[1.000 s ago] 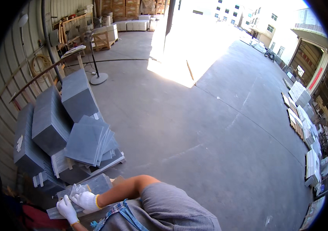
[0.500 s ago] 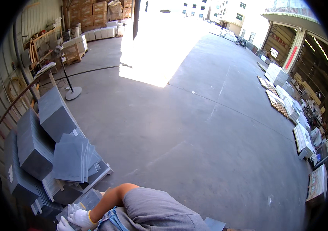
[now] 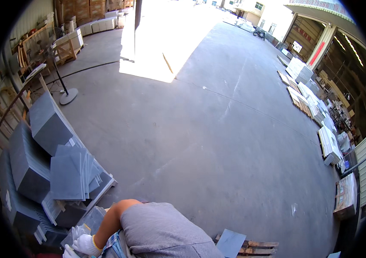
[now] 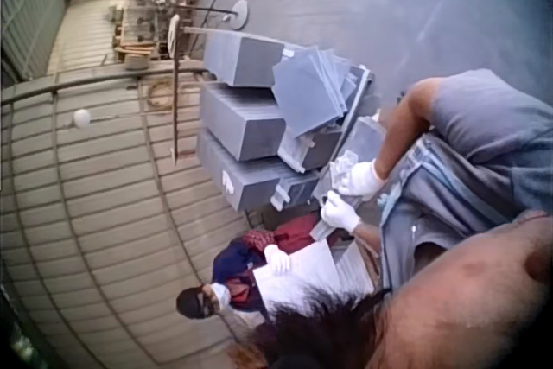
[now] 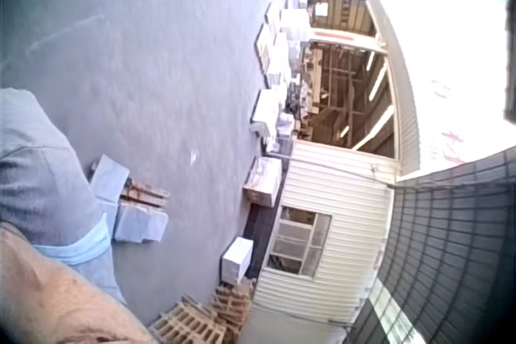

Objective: The person wraps flat gray boards in plastic film and stacks them. A coworker assembles white cardboard boxes and tapes them shut. The person then places the wrapped boards into the assembled boxes.

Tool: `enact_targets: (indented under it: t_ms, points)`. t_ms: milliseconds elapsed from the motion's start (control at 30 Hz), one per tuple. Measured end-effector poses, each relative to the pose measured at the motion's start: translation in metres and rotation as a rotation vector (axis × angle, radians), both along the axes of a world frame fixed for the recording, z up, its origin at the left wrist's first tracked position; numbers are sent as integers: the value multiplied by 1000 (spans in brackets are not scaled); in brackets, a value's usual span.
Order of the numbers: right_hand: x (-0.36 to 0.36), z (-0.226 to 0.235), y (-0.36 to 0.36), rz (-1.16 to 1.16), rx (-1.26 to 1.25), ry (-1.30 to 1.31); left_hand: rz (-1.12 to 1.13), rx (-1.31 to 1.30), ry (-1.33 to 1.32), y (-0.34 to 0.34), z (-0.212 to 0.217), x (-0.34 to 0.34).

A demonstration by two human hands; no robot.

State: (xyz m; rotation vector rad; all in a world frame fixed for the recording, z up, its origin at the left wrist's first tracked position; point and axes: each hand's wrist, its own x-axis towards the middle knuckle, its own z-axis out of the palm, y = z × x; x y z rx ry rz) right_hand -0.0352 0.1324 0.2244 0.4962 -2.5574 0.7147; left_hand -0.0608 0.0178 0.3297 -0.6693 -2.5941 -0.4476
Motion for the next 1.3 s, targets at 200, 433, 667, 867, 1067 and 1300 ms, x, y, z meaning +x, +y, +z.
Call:
enact_targets:
  t_ms: [200, 433, 667, 867, 1067, 1300]
  points:
    - [9, 28, 12, 168, -198, -407, 2, -4, -10, -10, -4, -2]
    - [7, 22, 12, 170, -190, -388, 14, 5, -12, -9, -13, -5]
    - [7, 21, 11, 156, -163, -378, -25, 3, 31, -10, -12, -6]
    - [8, 25, 14, 179, -199, -370, -9, 2, 38, -8, -13, -6]
    - [6, 12, 7, 156, -209, -314, 41, -14, 34, -7, -14, -6]
    - [3, 5, 4, 145, -190, -317, 12, -8, 80, -7, -12, -5]
